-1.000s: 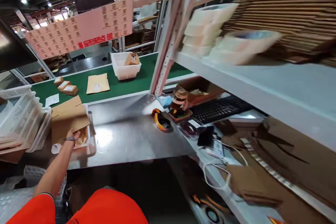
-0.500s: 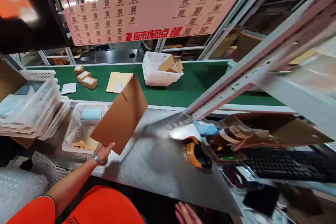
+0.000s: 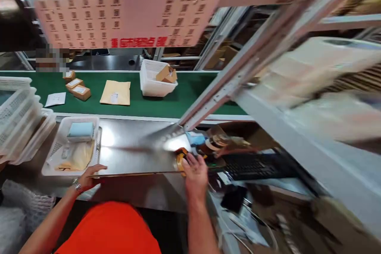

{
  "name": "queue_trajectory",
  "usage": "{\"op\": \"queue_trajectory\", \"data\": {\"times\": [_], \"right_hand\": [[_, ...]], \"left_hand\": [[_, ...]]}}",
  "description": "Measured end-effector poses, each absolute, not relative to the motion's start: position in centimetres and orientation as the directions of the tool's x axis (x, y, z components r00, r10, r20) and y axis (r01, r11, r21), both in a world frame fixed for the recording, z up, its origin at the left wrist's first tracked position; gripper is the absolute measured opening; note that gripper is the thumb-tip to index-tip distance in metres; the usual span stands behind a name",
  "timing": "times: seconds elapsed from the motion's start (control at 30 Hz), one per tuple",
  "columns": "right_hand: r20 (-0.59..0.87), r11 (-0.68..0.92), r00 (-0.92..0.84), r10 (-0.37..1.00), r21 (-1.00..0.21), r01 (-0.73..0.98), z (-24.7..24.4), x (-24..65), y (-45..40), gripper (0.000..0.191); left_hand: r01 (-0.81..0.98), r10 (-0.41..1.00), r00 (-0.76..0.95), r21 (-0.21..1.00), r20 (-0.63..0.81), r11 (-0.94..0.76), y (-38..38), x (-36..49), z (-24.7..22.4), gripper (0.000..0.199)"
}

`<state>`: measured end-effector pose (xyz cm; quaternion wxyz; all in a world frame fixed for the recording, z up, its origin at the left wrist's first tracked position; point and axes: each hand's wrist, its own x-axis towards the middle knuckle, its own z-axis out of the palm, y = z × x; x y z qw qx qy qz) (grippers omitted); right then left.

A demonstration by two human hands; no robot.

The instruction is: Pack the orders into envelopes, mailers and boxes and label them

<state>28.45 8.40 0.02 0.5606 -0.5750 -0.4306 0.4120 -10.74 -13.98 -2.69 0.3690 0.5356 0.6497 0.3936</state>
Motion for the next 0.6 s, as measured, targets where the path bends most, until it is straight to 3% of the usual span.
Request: {"op": "queue_trajectory", "data": {"times": [0.07,0.13,0.27,0.37,0.6], "right_hand": [[-0.097,-0.078,0.254,0.962,-0.994,-0.082,-0.2,27.9,9.0,0.090],[-0.122,-0.092,0.243,0.962,-0.987,-0.130,-0.3,27.4,9.3,0.078],[-0.025,0.010,0.254,0.967,-0.990,-0.138,-0.5,27.2,8.9,0.072],[0.012,0.039,0.177,0.984,-0.988,-0.150,-0.3,27.7,8.4,0.069],[0.039,0.035,-0.060,0.997,-0.997,-0.071,2.0,29.5,6.1,0.065]], "left_hand": [[0.236,0.956,-0.294,0.970,0.022,0.050,-14.8,-9.3,-0.8,0.071],[0.127,0.899,-0.436,0.992,0.050,0.007,-15.2,-8.0,1.4,0.079],[0.200,0.887,-0.453,0.958,-0.095,0.205,-14.0,-6.6,5.2,0.062],[0.245,0.907,-0.371,0.921,-0.200,0.303,-12.2,-7.3,6.7,0.065],[0.263,0.846,-0.506,0.905,-0.166,0.335,-8.8,-8.4,6.3,0.076]]}}
